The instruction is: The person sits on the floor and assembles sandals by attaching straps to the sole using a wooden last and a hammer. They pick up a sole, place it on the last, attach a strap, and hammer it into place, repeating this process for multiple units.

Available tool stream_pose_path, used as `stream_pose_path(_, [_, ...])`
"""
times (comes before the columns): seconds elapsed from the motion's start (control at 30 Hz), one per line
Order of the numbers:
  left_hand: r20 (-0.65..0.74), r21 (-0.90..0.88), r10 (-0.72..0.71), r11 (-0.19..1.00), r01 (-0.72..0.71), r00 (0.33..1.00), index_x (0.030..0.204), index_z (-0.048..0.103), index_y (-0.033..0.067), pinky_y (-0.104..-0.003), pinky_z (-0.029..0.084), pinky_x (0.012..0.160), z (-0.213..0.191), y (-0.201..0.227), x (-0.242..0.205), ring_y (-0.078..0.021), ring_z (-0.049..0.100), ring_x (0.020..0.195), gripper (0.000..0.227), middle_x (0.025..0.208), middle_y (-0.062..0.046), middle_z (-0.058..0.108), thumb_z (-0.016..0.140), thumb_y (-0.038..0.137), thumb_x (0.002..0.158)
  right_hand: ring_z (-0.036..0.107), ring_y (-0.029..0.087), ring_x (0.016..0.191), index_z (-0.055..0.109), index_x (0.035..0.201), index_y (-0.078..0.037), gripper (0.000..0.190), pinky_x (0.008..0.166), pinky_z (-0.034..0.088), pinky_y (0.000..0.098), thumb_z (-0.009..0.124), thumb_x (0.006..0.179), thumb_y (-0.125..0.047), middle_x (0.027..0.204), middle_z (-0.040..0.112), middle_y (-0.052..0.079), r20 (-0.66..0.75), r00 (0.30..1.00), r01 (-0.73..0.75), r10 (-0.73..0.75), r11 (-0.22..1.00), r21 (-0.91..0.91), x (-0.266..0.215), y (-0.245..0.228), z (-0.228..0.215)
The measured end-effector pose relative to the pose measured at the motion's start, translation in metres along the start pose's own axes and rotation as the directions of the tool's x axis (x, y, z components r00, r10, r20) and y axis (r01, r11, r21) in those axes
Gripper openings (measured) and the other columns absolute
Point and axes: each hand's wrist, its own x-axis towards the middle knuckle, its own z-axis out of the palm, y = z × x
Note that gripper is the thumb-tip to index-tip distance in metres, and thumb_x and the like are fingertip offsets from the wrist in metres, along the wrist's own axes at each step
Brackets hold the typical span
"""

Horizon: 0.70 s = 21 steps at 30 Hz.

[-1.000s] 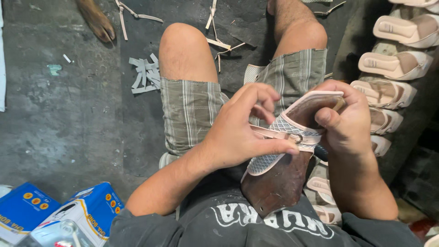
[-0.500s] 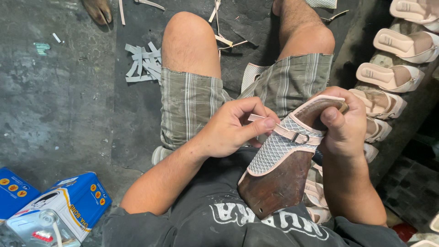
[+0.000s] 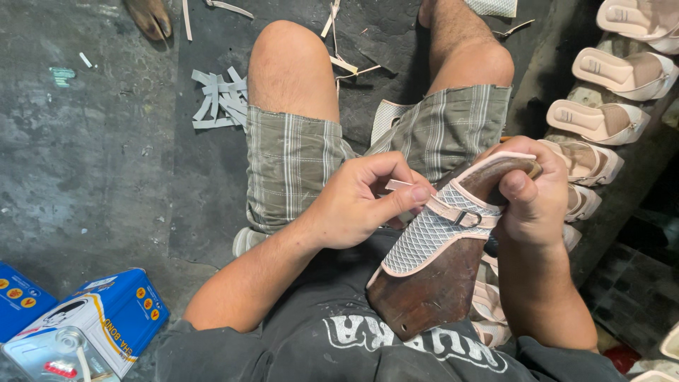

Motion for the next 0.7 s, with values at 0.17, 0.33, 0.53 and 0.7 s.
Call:
stream_pose_path(0.17, [-0.037, 0.127, 0.093, 0.988, -0.087, 0.995, 0.100, 0.066, 0.0033, -0.024, 0.059, 0.079, 0.001, 0.002, -0.003, -0.0058, 0.068, 0.094, 0.020, 0.104, -0.005, 0.076, 0.068, 0.023, 0.104, 0.067, 0.016, 0.081, 0.064, 0.104, 0.004, 0.053, 0.076, 0.054, 0.0251, 0.089, 0.095, -0.042, 0.094, 0.070, 0.013, -0.020, 0.999, -0.031, 0.031, 0.999, -0.016, 0.000, 0.000, -0.001])
stream_pose_path(0.33, [0.103, -0.098, -0.123, 0.986, 0.133, 0.987, 0.104, 0.067, 0.0008, -0.027, 0.056, 0.071, -0.010, -0.015, 0.008, -0.0103, 0.066, 0.083, 0.023, 0.102, -0.007, 0.074, 0.074, 0.022, 0.098, 0.069, 0.019, 0.082, 0.065, 0.102, 0.003, 0.050, 0.076, 0.056, 0.0272, 0.088, 0.094, -0.041, 0.095, 0.072, 0.016, 0.043, 0.998, 0.037, -0.038, 0.999, 0.011, -0.003, -0.003, -0.001])
stream_pose_path(0.53, [0.666, -0.395, -0.089, 0.800, 0.452, 0.740, 0.144, 0.048, 0.0053, -0.035, 0.048, 0.111, 0.012, -0.068, 0.049, -0.0165, 0.055, 0.130, 0.080, 0.140, -0.009, 0.053, 0.090, 0.037, 0.084, 0.073, 0.028, 0.081, 0.068, 0.097, 0.004, 0.050, 0.076, 0.062, 0.0353, 0.092, 0.086, -0.039, 0.088, 0.073, 0.021, 0.205, 0.973, 0.086, -0.104, 0.992, 0.094, -0.011, -0.040, 0.022])
stream_pose_path(0.7, [0.750, -0.496, 0.011, 0.671, 0.551, 0.661, 0.155, 0.040, 0.0038, -0.035, 0.043, 0.112, 0.035, -0.132, 0.065, -0.0180, 0.052, 0.131, 0.101, 0.140, -0.010, 0.052, 0.094, 0.043, 0.080, 0.074, 0.030, 0.083, 0.069, 0.095, 0.007, 0.049, 0.079, 0.061, 0.0366, 0.093, 0.085, -0.035, 0.088, 0.073, 0.024, 0.157, 0.986, 0.037, -0.048, 0.997, 0.071, -0.015, -0.068, 0.039])
